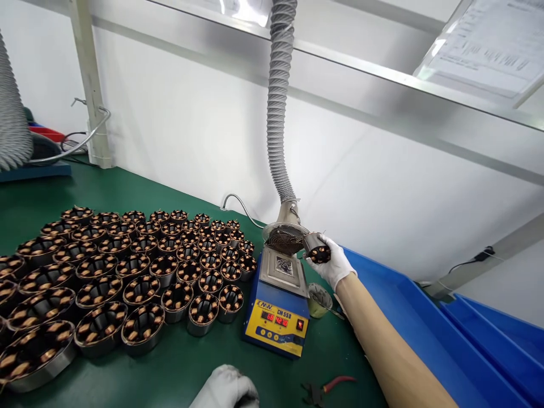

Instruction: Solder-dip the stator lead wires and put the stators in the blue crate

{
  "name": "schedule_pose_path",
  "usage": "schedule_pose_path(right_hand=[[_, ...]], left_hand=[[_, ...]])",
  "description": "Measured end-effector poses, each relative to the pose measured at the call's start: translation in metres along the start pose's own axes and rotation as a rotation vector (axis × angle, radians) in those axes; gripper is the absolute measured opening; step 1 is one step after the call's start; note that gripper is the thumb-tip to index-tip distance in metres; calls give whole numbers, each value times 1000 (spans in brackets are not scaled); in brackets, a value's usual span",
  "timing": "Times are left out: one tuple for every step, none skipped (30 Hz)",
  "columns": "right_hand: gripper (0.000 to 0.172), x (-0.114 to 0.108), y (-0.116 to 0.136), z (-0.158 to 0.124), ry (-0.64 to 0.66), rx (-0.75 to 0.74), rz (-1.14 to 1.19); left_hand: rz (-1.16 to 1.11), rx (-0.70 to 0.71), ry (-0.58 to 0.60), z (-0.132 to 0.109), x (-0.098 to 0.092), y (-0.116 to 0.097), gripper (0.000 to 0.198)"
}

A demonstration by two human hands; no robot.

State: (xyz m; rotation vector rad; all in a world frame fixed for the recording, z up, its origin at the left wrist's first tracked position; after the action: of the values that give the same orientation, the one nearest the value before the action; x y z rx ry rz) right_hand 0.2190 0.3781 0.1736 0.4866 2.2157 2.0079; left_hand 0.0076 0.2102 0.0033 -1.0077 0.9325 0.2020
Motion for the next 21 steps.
schedule_pose_path(right_hand=[[16, 0, 0, -4, -9, 4, 34], [17, 1, 1, -10, -7, -1, 58], [19, 2, 1, -17, 1, -9, 79], [21, 2, 2, -25, 12, -18, 95], [24, 2, 2, -34, 23, -26, 108], [27, 2, 2, -44, 33, -36, 120], [30, 2, 2, -54, 45, -50, 131], [34, 2, 1, -64, 63, -68, 142], [39, 1, 0, -75, 85, -91, 150], [43, 0, -3, -86, 114, -116, 154], [47, -1, -7, -96, 147, -143, 148], [51, -3, -11, -106, 166, -181, 134], [54, -6, -17, -116, 175, -228, 102], [57, -10, -23, -126, 168, -293, 62], [60, -15, -28, -137, 119, -400, 22], [60, -19, -35, -147, 76, -465, -51], [58, -22, -43, -157, 48, -494, -77], [58, -23, -50, -167, 38, -518, -87], [55, -22, -56, -177, 31, -540, -106], [53, -21, -60, -188, 30, -584, -133], [51, -19, -63, -198, 40, -627, -158]], left_hand=[[-5, -11, 16, 1, 0, -1, 10], [-11, -27, 36, 1, -1, -1, 11], [-17, -45, 55, 2, -1, -2, 11], [-22, -64, 70, 2, -2, -3, 12], [-27, -83, 81, 3, -3, -3, 12], [-31, -98, 89, 3, -4, -5, 13], [-34, -110, 94, 3, -5, -6, 13], [-37, -120, 97, 3, -6, -7, 13], [-39, -129, 98, 2, -7, -7, 13], [-41, -135, 100, 2, -8, -8, 13], [-41, -137, 101, 1, -9, -9, 13], [-43, -137, 104, 0, -9, -9, 13], [-44, -138, 106, 0, -10, -9, 13], [-43, -141, 105, -1, -10, -9, 13], [-39, -145, 106, -1, -11, -9, 13], [-32, -151, 108, -2, -11, -9, 14], [-22, -158, 108, -2, -12, -10, 14], [-10, -169, 105, -3, -13, -10, 15], [0, -181, 98, -4, -14, -11, 16], [6, -193, 87, -6, -15, -12, 16], [11, -208, 75, -8, -16, -13, 17]])
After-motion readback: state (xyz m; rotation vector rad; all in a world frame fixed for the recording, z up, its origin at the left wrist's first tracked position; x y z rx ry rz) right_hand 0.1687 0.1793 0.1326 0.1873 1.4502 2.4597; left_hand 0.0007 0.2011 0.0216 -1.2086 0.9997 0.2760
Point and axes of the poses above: each hand's wrist, its own z-axis towards the middle knuckle, its own x-axis out of the palm, y = z × x, the point moved 5 cm from there along z, towards the middle knuckle
